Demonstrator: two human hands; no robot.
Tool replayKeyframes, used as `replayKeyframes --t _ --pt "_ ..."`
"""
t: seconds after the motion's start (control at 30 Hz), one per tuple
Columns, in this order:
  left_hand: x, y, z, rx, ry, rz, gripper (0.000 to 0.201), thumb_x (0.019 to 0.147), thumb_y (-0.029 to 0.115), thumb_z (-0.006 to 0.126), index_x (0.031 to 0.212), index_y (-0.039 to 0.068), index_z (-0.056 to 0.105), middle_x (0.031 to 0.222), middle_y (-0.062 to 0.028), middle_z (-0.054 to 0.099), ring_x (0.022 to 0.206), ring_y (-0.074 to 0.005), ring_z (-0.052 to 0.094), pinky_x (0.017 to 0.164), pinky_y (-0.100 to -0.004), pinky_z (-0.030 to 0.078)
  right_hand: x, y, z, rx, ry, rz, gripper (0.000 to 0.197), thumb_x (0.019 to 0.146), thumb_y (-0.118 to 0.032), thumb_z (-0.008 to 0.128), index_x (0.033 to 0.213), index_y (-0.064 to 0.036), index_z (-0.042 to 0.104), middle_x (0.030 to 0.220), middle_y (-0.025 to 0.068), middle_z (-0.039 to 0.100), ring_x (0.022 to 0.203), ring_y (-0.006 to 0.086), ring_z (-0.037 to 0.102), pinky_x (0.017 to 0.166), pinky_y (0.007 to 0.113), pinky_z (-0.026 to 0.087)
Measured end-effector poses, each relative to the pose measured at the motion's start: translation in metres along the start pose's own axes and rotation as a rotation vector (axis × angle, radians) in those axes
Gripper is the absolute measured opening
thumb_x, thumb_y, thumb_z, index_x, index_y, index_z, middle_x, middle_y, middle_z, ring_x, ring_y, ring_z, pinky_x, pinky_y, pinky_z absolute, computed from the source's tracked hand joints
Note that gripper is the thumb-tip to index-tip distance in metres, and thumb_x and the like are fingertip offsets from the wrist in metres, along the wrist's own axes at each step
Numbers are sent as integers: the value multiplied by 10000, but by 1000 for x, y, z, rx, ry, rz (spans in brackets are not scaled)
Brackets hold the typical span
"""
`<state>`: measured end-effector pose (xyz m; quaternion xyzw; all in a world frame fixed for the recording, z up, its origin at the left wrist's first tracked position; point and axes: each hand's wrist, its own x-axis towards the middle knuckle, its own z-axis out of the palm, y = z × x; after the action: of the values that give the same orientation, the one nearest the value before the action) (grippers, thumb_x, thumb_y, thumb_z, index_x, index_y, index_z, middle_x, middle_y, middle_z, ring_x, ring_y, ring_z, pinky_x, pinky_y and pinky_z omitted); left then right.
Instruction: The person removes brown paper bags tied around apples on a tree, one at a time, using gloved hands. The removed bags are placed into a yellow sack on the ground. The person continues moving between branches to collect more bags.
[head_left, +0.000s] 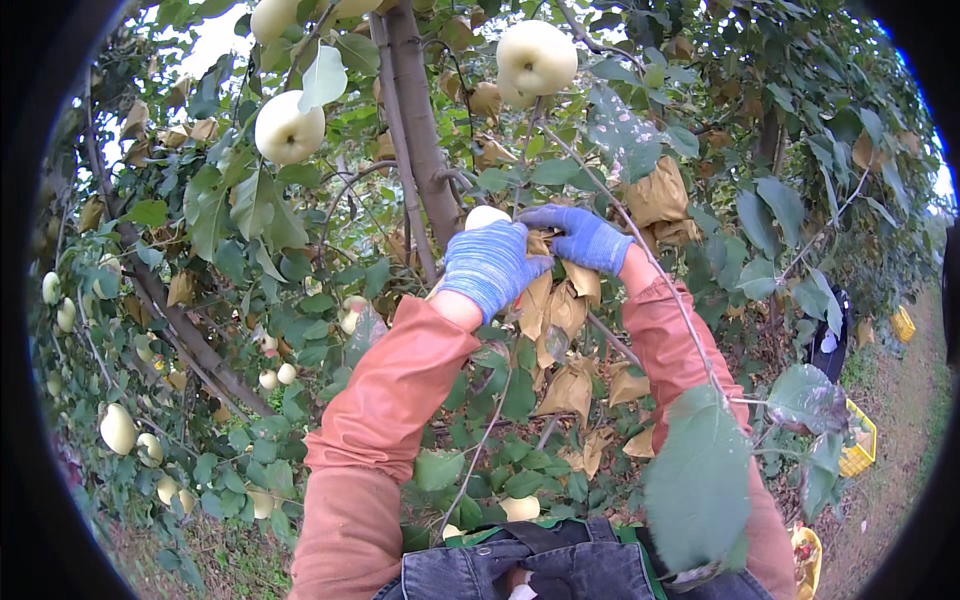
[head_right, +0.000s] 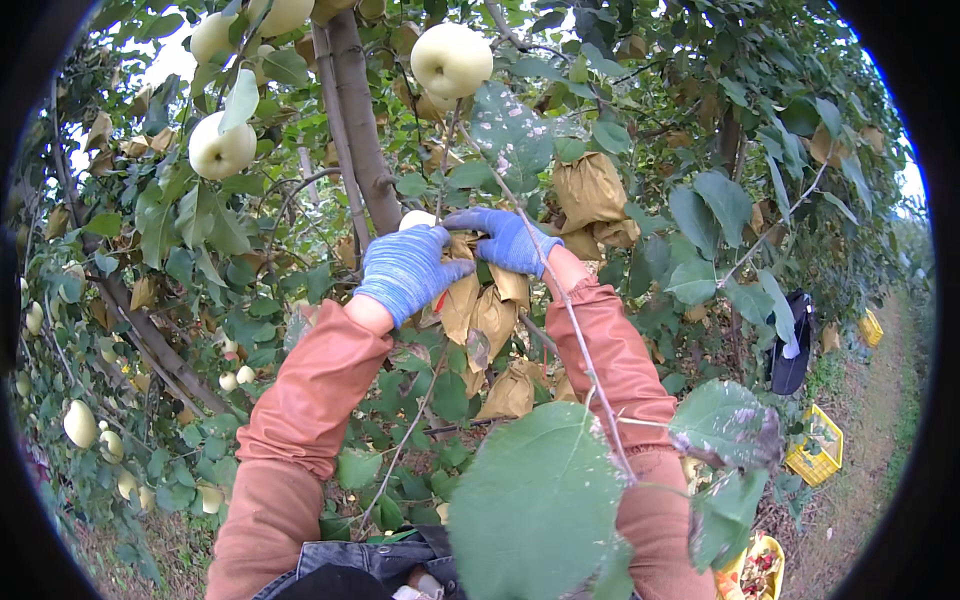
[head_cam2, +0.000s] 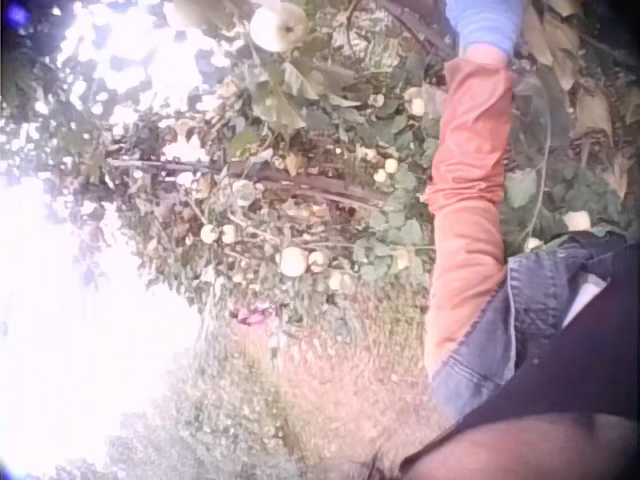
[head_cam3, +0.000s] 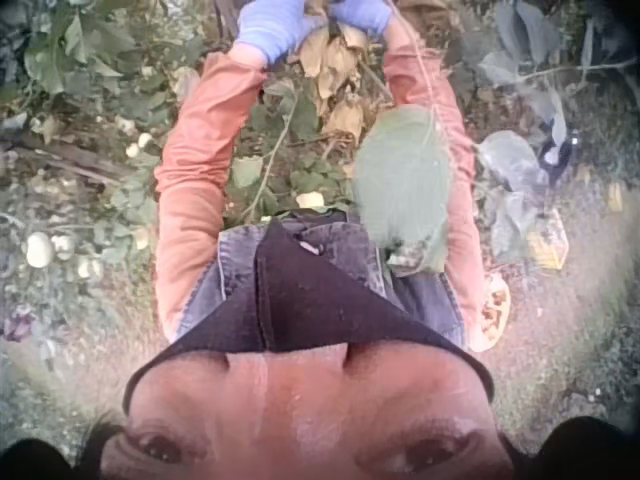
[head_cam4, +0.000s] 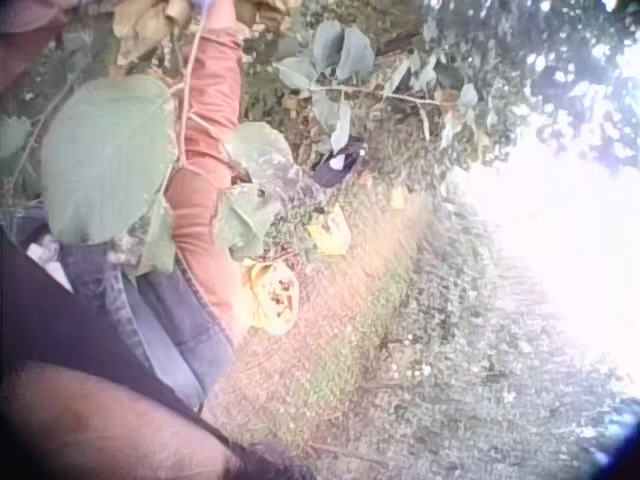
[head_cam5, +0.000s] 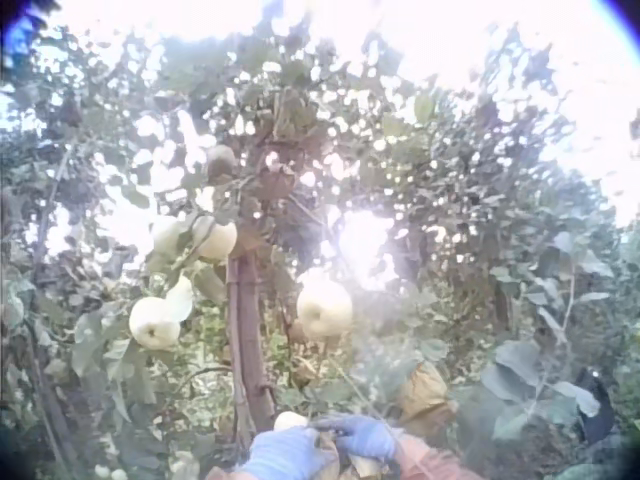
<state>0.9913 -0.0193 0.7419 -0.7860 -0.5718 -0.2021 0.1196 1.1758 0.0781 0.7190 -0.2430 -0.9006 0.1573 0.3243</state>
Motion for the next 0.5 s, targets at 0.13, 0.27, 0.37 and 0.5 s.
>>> replayKeyframes --t 0.13,0.27,0.37,0.5 --pt "-2 -13 8 -7 -3 -50 579 765 578 665 1103 108 680 990 -157 683 874 -319 684 771 -419 546 16 -4 8 -178 -91 -28 496 747 15 555 1228 -97 606 1236 141 610 1158 317 574 1017 361 431" --pt "-9 -13 9 -101 -25 -55 688 740 654 653 1131 88 656 1091 -177 648 951 -333 665 822 -428 528 4 -10 9 -162 -38 2 418 738 24 608 1141 -85 630 1158 138 628 1112 310 589 972 369 457" --pt "-12 -22 17 -61 120 -68 646 747 636 665 1069 76 676 1077 -177 652 916 -339 663 815 -420 523 15 -24 17 -148 12 -166 371 716 30 650 1077 -56 633 1038 120 621 1012 298 606 917 362 479" --pt "-13 -32 28 -303 229 -55 428 740 447 728 1023 127 706 918 -138 682 850 -322 662 778 -422 516 16 -14 12 -106 24 -139 275 705 -26 702 975 -26 647 935 104 602 873 259 603 814 345 481"
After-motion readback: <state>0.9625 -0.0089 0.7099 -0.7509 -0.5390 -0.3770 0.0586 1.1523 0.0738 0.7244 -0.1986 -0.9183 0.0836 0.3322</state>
